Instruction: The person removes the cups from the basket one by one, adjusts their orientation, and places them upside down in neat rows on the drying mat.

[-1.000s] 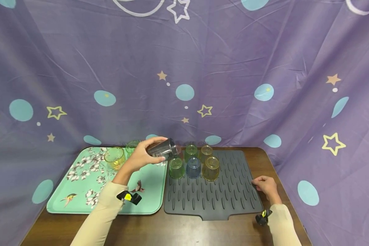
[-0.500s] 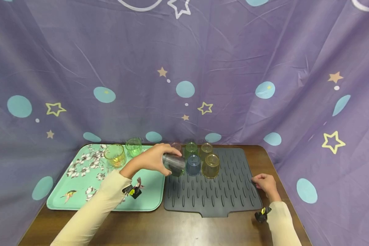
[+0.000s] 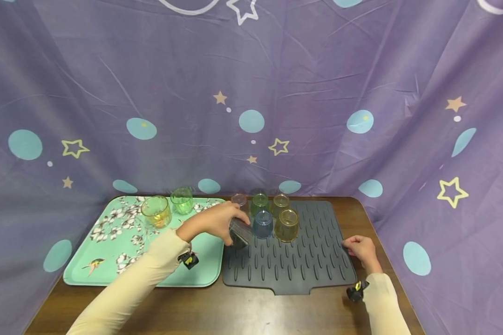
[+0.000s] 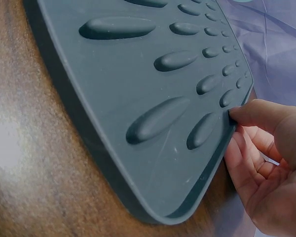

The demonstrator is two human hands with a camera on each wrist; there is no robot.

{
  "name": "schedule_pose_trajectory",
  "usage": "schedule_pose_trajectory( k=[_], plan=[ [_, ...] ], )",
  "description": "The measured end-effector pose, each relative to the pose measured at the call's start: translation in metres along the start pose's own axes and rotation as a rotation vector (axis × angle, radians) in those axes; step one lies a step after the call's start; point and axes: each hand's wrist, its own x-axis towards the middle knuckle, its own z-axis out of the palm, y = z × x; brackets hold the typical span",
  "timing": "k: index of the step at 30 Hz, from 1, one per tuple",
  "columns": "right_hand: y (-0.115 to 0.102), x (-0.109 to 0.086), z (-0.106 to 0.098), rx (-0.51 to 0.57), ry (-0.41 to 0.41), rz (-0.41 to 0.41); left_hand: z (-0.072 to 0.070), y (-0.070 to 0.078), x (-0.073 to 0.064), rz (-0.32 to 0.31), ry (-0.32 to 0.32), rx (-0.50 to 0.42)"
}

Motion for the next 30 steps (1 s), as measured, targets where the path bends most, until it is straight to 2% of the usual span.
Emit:
schedule_pose_trajectory(
  k=[6,14,21,30],
  plan=[
    [0.001,0.001,0.000,-0.017,0.009,-0.007,0.005,0.007,0.006,-0.064,-0.033,0.131],
    [0.003,0.003,0.000,-0.013,0.008,-0.002,0.016,0.014,0.015,-0.080,-0.059,0.219],
    [0.003,0.004,0.000,-0.002,0.005,0.010,0.032,0.016,0.027,-0.120,-0.097,0.371],
    [0.004,0.004,0.001,0.004,0.004,0.001,0.049,0.018,0.037,-0.116,-0.133,0.493]
  ],
)
